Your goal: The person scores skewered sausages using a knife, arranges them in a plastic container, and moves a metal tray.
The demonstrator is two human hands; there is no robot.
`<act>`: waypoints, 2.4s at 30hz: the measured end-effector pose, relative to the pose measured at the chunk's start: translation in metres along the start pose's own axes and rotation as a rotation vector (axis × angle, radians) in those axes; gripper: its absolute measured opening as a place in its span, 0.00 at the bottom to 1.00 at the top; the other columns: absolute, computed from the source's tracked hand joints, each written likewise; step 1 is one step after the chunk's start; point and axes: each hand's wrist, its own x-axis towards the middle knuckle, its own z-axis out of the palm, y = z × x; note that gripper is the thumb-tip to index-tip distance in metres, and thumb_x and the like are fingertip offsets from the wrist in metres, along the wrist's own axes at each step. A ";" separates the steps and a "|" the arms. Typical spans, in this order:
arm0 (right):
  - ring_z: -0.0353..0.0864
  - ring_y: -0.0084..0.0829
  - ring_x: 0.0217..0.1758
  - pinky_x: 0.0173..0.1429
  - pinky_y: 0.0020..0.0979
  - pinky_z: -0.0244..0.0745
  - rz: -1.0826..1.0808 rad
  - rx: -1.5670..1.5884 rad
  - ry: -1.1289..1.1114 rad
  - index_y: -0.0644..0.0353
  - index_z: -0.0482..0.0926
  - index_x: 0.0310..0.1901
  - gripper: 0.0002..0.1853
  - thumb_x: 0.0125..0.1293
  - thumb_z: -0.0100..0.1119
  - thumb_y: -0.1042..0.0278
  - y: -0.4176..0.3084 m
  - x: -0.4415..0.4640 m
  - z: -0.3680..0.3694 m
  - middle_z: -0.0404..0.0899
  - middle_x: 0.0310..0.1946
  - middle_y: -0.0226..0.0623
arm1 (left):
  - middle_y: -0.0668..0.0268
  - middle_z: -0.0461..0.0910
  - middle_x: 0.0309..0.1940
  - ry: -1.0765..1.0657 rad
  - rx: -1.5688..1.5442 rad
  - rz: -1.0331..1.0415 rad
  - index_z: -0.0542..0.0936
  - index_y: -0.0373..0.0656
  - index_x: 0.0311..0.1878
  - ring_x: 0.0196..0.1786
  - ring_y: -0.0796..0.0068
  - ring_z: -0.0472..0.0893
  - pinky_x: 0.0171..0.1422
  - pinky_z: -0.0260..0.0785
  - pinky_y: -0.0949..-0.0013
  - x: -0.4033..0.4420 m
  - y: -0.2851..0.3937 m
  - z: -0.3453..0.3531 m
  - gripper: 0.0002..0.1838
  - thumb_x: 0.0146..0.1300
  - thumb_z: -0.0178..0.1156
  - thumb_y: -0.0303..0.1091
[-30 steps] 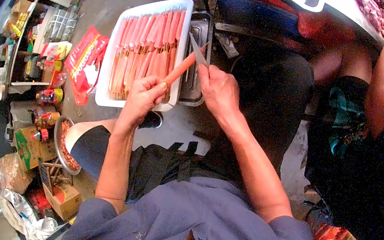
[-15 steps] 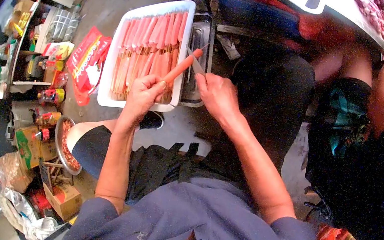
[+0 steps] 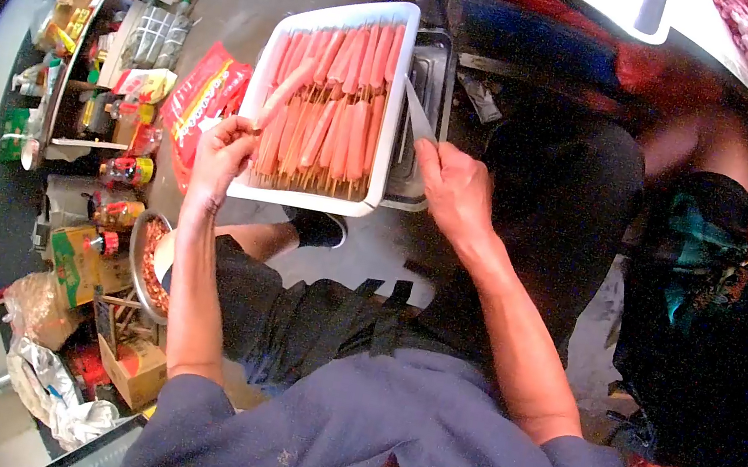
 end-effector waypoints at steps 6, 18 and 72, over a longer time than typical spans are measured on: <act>0.76 0.49 0.24 0.31 0.42 0.70 0.013 -0.045 -0.029 0.66 0.78 0.29 0.23 0.71 0.55 0.50 0.003 0.001 -0.001 0.75 0.22 0.53 | 0.71 0.76 0.22 -0.093 0.401 0.147 0.80 0.37 0.30 0.26 0.80 0.73 0.31 0.64 0.74 0.032 0.004 -0.044 0.05 0.50 0.56 0.21; 0.77 0.47 0.24 0.31 0.42 0.70 0.002 -0.108 -0.065 0.65 0.76 0.28 0.25 0.72 0.54 0.48 0.008 0.000 0.001 0.75 0.21 0.52 | 0.67 0.81 0.53 -0.476 1.298 0.857 0.84 0.46 0.37 0.72 0.55 0.65 0.77 0.39 0.30 0.108 0.032 0.033 0.11 0.47 0.63 0.27; 0.80 0.21 0.22 0.28 0.26 0.74 -0.308 -0.129 0.164 0.64 0.80 0.35 0.20 0.74 0.52 0.52 -0.142 0.100 -0.100 0.81 0.22 0.34 | 0.66 0.74 0.23 -0.370 -0.750 -0.099 0.74 0.36 0.52 0.22 0.74 0.74 0.29 0.70 0.70 -0.042 0.030 0.111 0.14 0.63 0.60 0.26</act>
